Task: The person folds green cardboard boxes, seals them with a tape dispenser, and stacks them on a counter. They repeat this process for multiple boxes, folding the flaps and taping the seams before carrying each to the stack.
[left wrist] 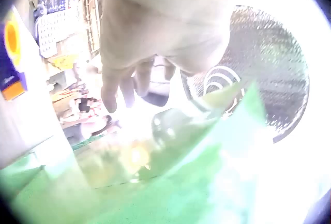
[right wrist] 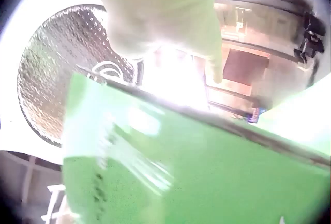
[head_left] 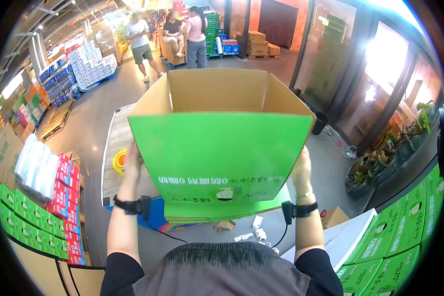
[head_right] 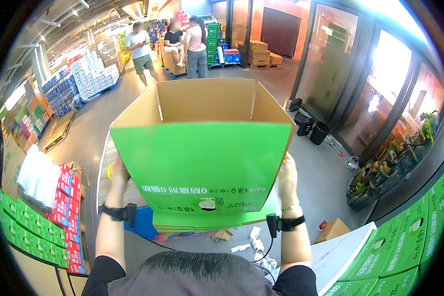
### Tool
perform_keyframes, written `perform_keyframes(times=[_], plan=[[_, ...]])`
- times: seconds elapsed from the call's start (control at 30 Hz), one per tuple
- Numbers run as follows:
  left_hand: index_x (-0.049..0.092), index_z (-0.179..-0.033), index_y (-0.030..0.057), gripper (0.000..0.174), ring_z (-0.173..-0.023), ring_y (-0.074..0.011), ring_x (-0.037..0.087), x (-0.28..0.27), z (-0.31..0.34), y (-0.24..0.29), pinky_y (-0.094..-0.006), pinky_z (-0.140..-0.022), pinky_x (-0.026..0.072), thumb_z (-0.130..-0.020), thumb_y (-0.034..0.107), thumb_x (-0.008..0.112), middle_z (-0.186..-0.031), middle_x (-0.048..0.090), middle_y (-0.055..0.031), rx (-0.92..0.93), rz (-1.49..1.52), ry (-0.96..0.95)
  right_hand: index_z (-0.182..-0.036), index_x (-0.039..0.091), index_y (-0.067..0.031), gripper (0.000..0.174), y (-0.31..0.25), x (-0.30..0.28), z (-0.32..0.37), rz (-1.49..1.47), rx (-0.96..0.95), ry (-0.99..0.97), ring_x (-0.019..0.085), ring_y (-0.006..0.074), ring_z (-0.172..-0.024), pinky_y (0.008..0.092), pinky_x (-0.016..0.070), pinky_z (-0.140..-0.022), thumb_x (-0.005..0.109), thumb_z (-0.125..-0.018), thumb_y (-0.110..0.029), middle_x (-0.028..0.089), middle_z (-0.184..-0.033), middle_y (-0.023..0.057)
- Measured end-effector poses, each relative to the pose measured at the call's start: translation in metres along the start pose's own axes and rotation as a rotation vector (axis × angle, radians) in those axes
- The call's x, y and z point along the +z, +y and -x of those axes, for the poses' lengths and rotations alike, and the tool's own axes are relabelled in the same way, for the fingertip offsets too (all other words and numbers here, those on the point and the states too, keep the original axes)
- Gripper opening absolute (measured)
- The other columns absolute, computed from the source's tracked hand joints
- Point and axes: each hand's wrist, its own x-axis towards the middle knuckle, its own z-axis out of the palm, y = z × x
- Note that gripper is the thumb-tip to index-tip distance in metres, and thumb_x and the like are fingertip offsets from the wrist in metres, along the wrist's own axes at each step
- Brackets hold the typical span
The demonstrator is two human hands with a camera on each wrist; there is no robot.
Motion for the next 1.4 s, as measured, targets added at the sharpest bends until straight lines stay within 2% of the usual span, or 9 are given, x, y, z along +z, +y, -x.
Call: perform_keyframes(times=[0.13, 0.23, 0.6, 0.77, 0.87, 0.93, 1.23, 1.27, 1.4], plan=[[0.013, -0.139, 0.0056, 0.076, -0.114, -0.0241, 0.039, 0.024, 0.024, 0.082, -0.0347, -0.093, 0.0358, -0.084, 0.045, 0.047, -0.135, 0.03, -0.0139, 0.257, 0.252, -0.365, -0.135, 0.028, -0.0083, 0.062, -0.058, 0.023, -0.008, -0.066, -0.168, -0.2, 0.031, 0.0236, -0.124, 0.0383, 0.0302, -0.098, 0.046, -0.086, -0.043, 0.033, -0.136, 0.013], [0.012, -0.14, 0.0064, 0.086, -0.112, -0.0232, 0.039, 0.027, 0.0, 0.062, -0.0361, -0.093, 0.0362, -0.078, 0.049, 0.054, -0.135, 0.03, -0.0128, 0.26, -0.293, -0.15, -0.137, 0.023, -0.0082, 0.069, -0.052, 0.041, -0.013, 0.158, -0.186, -0.204, 0.031, 0.0238, -0.124, 0.0366, 0.0287, -0.099, 0.055, -0.082, -0.036, 0.031, -0.136, 0.0134], [0.042, -0.12, -0.001, 0.074, -0.108, -0.0209, 0.047, 0.02, 0.027, 0.04, -0.0348, -0.09, 0.0391, -0.064, 0.034, 0.075, -0.117, 0.048, -0.0112, 0.213, -0.156, -0.269, -0.116, 0.042, -0.0023, 0.052, -0.045, 0.052, 0.013, 0.288, -0.24, -0.101, 0.049, 0.0168, -0.094, 0.0295, 0.0371, -0.086, 0.065, -0.076, -0.025, 0.052, -0.105, 0.0076], [0.048, -0.12, 0.0021, 0.063, -0.12, -0.0239, 0.039, 0.022, 0.042, 0.031, -0.0418, -0.097, 0.0295, -0.071, 0.035, 0.067, -0.129, 0.043, -0.0128, 0.006, 0.116, -0.682, -0.122, 0.043, 0.0002, 0.064, -0.033, 0.015, 0.023, 0.174, 0.129, -0.579, 0.048, 0.0262, -0.108, 0.0351, 0.0356, -0.093, 0.062, -0.076, -0.04, 0.049, -0.118, 0.015], [0.046, -0.126, 0.0089, 0.063, -0.131, -0.0257, 0.024, 0.013, 0.024, 0.042, -0.0488, -0.102, 0.0129, -0.076, 0.045, 0.056, -0.138, 0.034, -0.009, 0.256, -0.333, -1.149, -0.124, 0.041, 0.0048, 0.073, -0.049, 0.019, 0.024, 0.027, 0.338, -0.763, 0.043, 0.0295, -0.116, 0.0369, 0.0321, -0.097, 0.06, -0.075, -0.045, 0.044, -0.126, 0.0187], [0.043, -0.129, 0.0123, 0.064, -0.132, -0.0264, 0.019, 0.014, 0.026, 0.051, -0.0531, -0.102, 0.0069, -0.074, 0.043, 0.054, -0.14, 0.03, -0.0074, 0.076, -0.492, -1.197, -0.125, 0.04, 0.0062, 0.077, -0.056, 0.02, 0.024, -0.005, 0.492, -0.808, 0.04, 0.0298, -0.12, 0.0371, 0.0293, -0.099, 0.061, -0.074, -0.046, 0.04, -0.131, 0.019], [0.046, -0.127, 0.0179, 0.071, -0.135, -0.0262, 0.012, 0.016, 0.022, 0.045, -0.0578, -0.1, -0.0025, -0.061, 0.038, 0.062, -0.14, 0.03, -0.0036, -0.053, -0.354, -1.186, -0.125, 0.041, 0.005, 0.077, -0.036, 0.015, 0.025, 0.084, 0.375, -0.83, 0.034, 0.029, -0.124, 0.0392, 0.027, -0.101, 0.054, -0.075, -0.053, 0.037, -0.133, 0.0172], [0.047, -0.126, 0.0185, 0.069, -0.134, -0.0266, 0.012, 0.016, 0.021, 0.048, -0.0581, -0.1, -0.0027, -0.061, 0.035, 0.063, -0.14, 0.031, -0.003, -0.022, -0.355, -1.203, -0.127, 0.041, 0.0003, 0.076, -0.04, 0.011, 0.009, 0.395, 0.146, -1.105, 0.027, 0.0303, -0.128, 0.0421, 0.0208, -0.103, 0.045, -0.077, -0.057, 0.037, -0.135, 0.0127], [0.037, -0.132, 0.0241, 0.072, -0.134, -0.0287, 0.012, 0.019, 0.023, 0.057, -0.0627, -0.098, 0.0027, -0.065, 0.02, 0.064, -0.142, 0.025, -0.0005, 0.203, -0.81, -1.431, -0.129, 0.042, -0.0097, 0.069, -0.056, 0.017, 0.003, 0.668, 0.127, -1.303, 0.02, 0.0311, -0.132, 0.0461, 0.0131, -0.105, 0.038, -0.075, -0.053, 0.034, -0.138, 0.0061]])
